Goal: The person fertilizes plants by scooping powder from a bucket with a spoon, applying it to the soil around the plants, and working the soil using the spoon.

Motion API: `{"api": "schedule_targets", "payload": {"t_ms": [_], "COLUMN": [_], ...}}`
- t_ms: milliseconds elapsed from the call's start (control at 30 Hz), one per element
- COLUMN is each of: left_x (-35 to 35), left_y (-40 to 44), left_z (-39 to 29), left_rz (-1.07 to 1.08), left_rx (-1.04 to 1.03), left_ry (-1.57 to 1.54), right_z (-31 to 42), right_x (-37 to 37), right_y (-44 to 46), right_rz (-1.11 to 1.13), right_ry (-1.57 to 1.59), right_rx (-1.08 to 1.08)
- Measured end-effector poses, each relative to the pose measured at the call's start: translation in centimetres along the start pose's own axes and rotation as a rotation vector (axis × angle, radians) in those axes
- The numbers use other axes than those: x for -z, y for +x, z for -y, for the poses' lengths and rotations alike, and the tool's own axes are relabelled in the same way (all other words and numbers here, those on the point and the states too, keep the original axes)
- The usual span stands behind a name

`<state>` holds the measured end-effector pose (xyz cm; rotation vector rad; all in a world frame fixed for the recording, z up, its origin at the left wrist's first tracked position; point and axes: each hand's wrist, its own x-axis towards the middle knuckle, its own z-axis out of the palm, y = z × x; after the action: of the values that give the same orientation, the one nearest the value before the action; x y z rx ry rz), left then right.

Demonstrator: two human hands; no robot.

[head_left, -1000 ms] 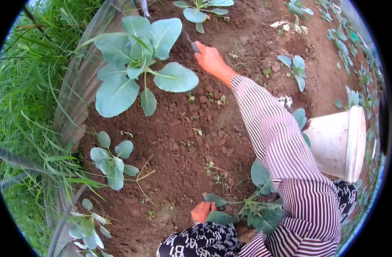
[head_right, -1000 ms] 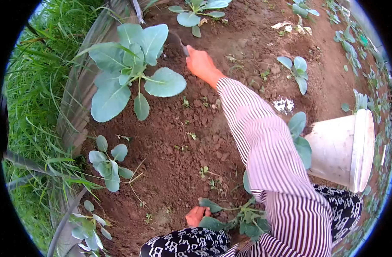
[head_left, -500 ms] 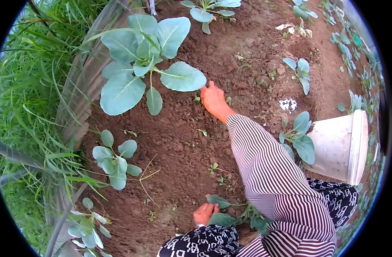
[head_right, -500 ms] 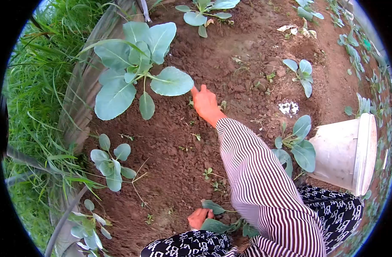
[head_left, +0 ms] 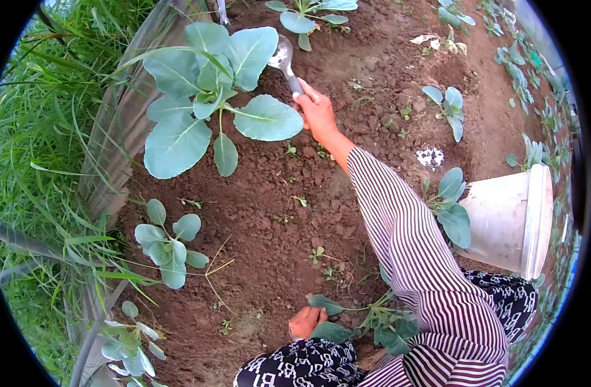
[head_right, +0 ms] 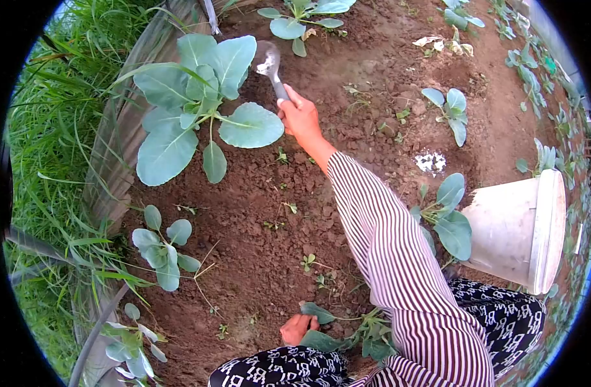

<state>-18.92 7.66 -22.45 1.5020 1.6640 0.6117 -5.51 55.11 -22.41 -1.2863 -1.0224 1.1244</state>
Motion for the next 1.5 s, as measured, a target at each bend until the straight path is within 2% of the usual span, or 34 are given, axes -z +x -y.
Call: {"api": "schedule_targets", "payload": {"t_ms": [33,67,167,300,367,433,500,533,567,767,800,900,933,1067,1133,1233,1333,1433,1500], "left_x": [0.0,-0.1,0.3,0.0,0.4,-0.7,-1.1,-1.2,-1.0,-0.3,-0.5,-0.4,-0.4,-0.2,-0.3,-0.4,-0.3,-0.3,-0.6], "left_y": [0.0,0.0,0.0,0.1,-0.1,-0.7,-0.9,-0.8,-0.9,-0.7,-0.7,-0.6,-0.6,-1.0,-0.7,-0.8,-0.7,-0.7,-0.9], "left_z": [0.1,0.2,0.3,0.5,0.9,0.6,2.1,1.9,2.1,1.1,1.5,1.1,1.1,1.5,1.0,1.6,0.8,1.1,1.9], "left_rz": [-0.008,-0.016,-0.01,0.005,0.069,-0.076,-0.09,-0.109,-0.091,-0.041,-0.04,-0.036,-0.041,-0.041,-0.067,-0.04,-0.056,-0.062,-0.06], "left_rx": [-0.018,-0.037,-0.028,-0.043,-0.139,-0.096,-0.194,-0.184,-0.183,-0.172,-0.176,-0.186,-0.199,-0.186,-0.191,-0.152,-0.159,-0.167,-0.165], "left_ry": [0.012,0.025,0.041,0.039,0.042,0.024,0.071,0.021,0.028,0.024,0.033,0.042,0.04,0.019,0.014,0.01,0.016,0.044,0.06], "right_z": [-0.4,-1.4,-1.4,-1.4,-0.2,2.6,7.6,8.9,7.5,16.2,16.0,14.0,12.0,6.9,9.3,15.4,16.9,15.9,13.7], "right_x": [-1.0,-2.6,-2.8,-3.1,0.3,1.4,4.7,7.4,10.5,26.4,28.8,29.9,31.0,32.8,33.5,33.4,33.3,29.2,25.5], "right_y": [0.7,1.3,3.5,2.7,1.7,0.9,-4.1,-5.2,-4.7,-7.2,-6.6,-5.4,-4.9,-9.4,-12.2,-14.8,-14.1,-10.2,-7.1], "right_rz": [-0.004,-0.086,0.124,-0.085,0.149,0.247,0.196,0.257,0.269,0.152,0.219,0.066,0.054,0.334,0.398,0.657,0.543,0.296,0.232], "right_ry": [0.271,0.344,0.113,0.329,-0.184,-0.373,-0.461,-0.625,-1.041,-1.509,-1.563,-1.769,-1.724,-1.768,-1.748,-2.016,-2.034,-1.894,-1.833], "right_rx": [-0.192,-0.168,-0.377,-0.259,-0.504,-0.529,-0.378,-0.244,0.084,0.164,0.301,0.188,0.262,0.168,0.179,0.015,0.053,0.306,0.269]}}
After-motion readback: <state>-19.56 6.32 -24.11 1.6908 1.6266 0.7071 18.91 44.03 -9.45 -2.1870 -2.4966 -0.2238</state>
